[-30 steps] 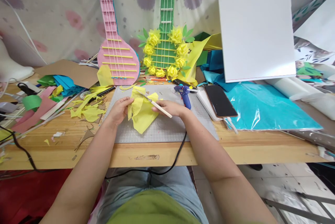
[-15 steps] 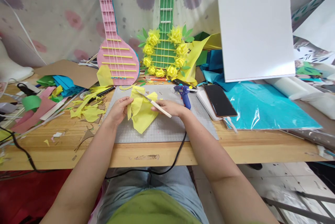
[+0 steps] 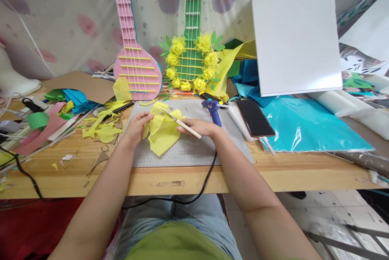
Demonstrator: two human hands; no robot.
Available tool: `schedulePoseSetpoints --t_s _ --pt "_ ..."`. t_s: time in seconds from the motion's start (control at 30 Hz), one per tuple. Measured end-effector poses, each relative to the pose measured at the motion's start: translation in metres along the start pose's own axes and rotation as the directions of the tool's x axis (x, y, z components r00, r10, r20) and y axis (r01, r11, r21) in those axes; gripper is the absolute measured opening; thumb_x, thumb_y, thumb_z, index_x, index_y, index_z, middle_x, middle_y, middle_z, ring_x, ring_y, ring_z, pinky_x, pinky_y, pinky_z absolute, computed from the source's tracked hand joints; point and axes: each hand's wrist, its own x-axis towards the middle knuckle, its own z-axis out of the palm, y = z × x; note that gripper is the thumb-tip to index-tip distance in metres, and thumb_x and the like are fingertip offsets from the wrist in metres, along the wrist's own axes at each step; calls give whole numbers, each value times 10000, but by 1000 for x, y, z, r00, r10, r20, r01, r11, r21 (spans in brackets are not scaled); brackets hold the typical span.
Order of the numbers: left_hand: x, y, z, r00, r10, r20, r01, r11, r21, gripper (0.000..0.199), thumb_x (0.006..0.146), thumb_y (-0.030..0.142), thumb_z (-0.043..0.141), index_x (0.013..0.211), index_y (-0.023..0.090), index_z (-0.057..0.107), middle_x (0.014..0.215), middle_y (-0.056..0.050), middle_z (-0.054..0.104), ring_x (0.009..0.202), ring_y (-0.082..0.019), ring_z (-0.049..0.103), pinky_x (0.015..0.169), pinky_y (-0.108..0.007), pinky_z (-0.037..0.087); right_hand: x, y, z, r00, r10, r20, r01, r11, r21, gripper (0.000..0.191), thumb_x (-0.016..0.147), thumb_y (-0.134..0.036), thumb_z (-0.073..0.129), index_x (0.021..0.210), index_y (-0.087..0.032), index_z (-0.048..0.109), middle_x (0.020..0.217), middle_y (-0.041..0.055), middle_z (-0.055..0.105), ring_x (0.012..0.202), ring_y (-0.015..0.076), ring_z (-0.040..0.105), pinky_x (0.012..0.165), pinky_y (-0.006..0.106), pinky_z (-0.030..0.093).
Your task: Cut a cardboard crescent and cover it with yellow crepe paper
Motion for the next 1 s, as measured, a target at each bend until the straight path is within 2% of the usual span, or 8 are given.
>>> schedulePoseSetpoints --t_s 0.17,0.47,0.67,1.0 --pt "0 -2 0 998 15 62 -16 1000 24 274 510 321 770 698 156 659 647 2 656 572 -113 584 594 -225 443 -1 -5 -2 1000 19 15 -18 997 -69 443 789 -624 417 786 -181 410 628 -25 453 574 94 410 537 238 353" --pt "-2 3 4 1000 3 6 -3 999 37 285 467 315 780 677 149 680 640 -16 670 571 -131 597 576 -229 449 1 -1 0 999 -18 34 17 1000 7 456 781 -639 418 765 -184 394 609 -37 426 551 81 391 504 226 328" --pt "-2 2 3 1000 8 16 -8 999 39 271 475 311 771 674 148 684 652 -21 677 578 -137 602 573 -230 456 1 -3 0 999 26 19 -27 996 83 453 747 -627 481 737 -182 399 575 -52 402 522 70 364 480 217 299" --pt "-4 4 3 1000 -1 10 0 998 68 259 488 304 762 684 149 693 635 -29 668 599 -152 609 586 -245 451 -2 -6 -4 998 58 -16 -56 995 85 403 738 -569 516 732 -175 427 535 -62 413 485 67 375 465 214 275"
